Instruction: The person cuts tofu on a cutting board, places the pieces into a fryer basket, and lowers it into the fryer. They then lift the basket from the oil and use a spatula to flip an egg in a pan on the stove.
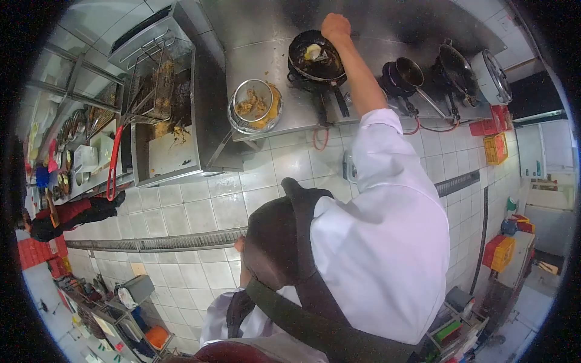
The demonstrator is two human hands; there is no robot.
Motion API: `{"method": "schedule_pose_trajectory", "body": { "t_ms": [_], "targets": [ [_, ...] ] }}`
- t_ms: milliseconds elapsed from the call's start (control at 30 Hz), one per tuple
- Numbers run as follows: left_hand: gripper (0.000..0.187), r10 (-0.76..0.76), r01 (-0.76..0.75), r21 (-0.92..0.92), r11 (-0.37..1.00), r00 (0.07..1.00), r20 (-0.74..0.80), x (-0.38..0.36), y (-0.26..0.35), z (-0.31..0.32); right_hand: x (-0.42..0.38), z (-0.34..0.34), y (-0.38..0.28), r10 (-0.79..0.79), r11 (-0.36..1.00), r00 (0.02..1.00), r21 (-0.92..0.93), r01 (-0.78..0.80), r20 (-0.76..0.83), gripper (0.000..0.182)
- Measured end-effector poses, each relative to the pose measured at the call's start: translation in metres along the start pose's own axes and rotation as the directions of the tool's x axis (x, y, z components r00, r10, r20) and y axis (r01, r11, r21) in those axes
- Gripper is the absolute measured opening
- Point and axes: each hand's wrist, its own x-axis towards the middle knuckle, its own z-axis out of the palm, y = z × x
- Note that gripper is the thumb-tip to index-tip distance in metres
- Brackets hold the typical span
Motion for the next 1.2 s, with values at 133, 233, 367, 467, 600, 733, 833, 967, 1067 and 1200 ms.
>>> {"method": "schedule_pose_trajectory", "body": {
  "t_ms": [133, 233, 367, 467, 600, 733, 833, 967, 1067, 1200],
  "targets": [
    [0.025, -0.045, 0.041, 0.031, 0.999, 0.988, 0.148, -0.003, 0.010, -0.011, -0.005, 0.009, 0.004, -0.001, 1.000, 1.000, -0.007, 0.001, 0.002, 0.024],
    [0.024, 0.036, -0.072, 0.199, 0.977, 0.983, 0.182, 0.003, 0.001, -0.013, -0.007, 0.020, 0.004, 0.028, 0.999, 0.999, 0.019, -0.029, 0.019, 0.026],
    [0.025, 0.131, -0.091, -0.142, 0.986, 0.945, 0.300, 0.030, -0.037, -0.007, -0.005, 0.035, 0.009, 0.062, 0.997, 0.998, 0.042, -0.061, -0.006, 0.026],
    [0.026, 0.173, -0.126, -0.163, 0.979, 0.931, 0.322, 0.029, -0.040, -0.008, -0.003, 0.043, 0.014, 0.078, 0.996, 0.997, 0.052, -0.077, -0.005, 0.026],
    [0.024, 0.078, -0.005, -0.235, 0.972, 0.950, 0.302, 0.015, -0.023, -0.013, -0.008, 0.044, 0.016, 0.093, 0.994, 0.993, 0.069, -0.088, -0.073, 0.026],
    [0.022, 0.125, -0.064, -0.197, 0.978, 0.941, 0.314, 0.002, -0.005, -0.027, -0.008, 0.041, 0.018, 0.105, 0.987, 0.994, 0.123, -0.100, -0.030, 0.027],
    [0.019, 0.051, -0.031, -0.081, 0.996, 0.964, 0.260, -0.011, 0.012, -0.028, -0.003, 0.063, 0.032, 0.188, 0.929, 0.977, 0.342, -0.142, -0.105, 0.028],
    [0.018, 0.019, -0.009, -0.046, 0.999, 0.976, 0.217, -0.017, 0.023, -0.027, 0.001, 0.110, 0.060, 0.257, 0.852, 0.936, 0.513, -0.103, -0.240, 0.022],
    [0.019, 0.036, -0.029, -0.035, 0.999, 0.975, 0.219, -0.011, 0.016, -0.023, 0.004, 0.120, 0.068, 0.280, 0.843, 0.903, 0.534, -0.070, -0.325, 0.016],
    [0.022, 0.141, -0.140, -0.023, 0.990, 0.952, 0.270, 0.006, -0.001, -0.018, 0.012, 0.127, 0.067, 0.172, 0.859, 0.910, 0.510, 0.049, -0.377, 0.012]
  ]
}}
